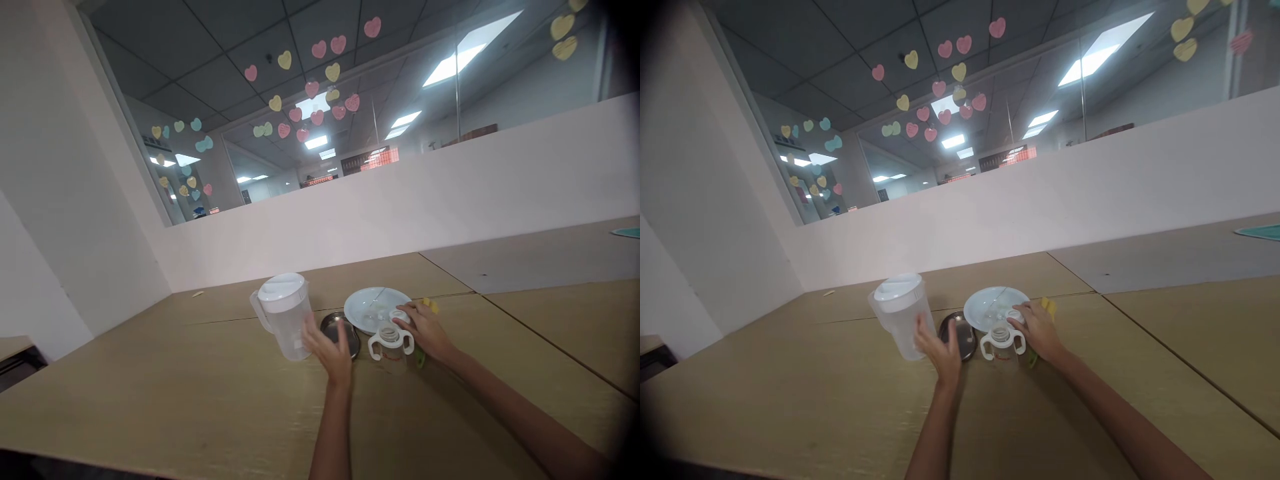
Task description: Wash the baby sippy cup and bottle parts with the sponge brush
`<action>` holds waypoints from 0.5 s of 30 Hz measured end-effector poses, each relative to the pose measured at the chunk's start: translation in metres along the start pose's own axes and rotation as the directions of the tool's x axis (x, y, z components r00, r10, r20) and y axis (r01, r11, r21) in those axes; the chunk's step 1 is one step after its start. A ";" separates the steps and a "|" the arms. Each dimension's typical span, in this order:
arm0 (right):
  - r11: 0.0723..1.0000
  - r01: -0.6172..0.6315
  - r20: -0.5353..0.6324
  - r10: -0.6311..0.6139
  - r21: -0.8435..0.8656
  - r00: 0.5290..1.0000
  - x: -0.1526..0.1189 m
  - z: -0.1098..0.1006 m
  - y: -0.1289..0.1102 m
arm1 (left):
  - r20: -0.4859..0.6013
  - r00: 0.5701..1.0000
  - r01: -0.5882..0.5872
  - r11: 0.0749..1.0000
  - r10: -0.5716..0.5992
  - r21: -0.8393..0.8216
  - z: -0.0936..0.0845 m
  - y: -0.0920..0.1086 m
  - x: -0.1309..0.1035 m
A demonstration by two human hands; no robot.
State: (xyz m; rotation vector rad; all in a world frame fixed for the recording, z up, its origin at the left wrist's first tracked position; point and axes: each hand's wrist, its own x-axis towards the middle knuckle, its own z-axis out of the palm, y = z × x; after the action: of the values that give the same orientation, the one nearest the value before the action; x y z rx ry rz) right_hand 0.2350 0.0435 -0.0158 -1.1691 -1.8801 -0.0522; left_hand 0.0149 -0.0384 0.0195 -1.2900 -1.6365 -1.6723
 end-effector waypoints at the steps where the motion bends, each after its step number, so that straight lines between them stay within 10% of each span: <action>1: 1.000 0.010 0.005 -0.010 -0.025 1.000 0.000 0.000 -0.001 | -0.085 0.994 0.074 0.996 -0.069 0.058 -0.003 -0.007 0.007; 5: 0.997 0.072 0.054 -0.070 -0.034 0.996 0.000 -0.001 -0.006 | -0.202 0.957 0.244 0.956 -0.210 0.163 -0.008 -0.036 0.025; 15: 0.991 0.025 0.117 -0.041 0.131 0.992 -0.001 -0.012 -0.015 | -0.040 0.957 0.291 0.951 -0.288 0.101 -0.002 -0.080 0.031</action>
State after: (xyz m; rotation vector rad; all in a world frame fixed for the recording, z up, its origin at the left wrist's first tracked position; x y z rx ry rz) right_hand 0.2325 0.0290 -0.0035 -1.0729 -1.9766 0.1226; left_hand -0.0675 -0.0169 0.0057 -1.0117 -1.9477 -1.7294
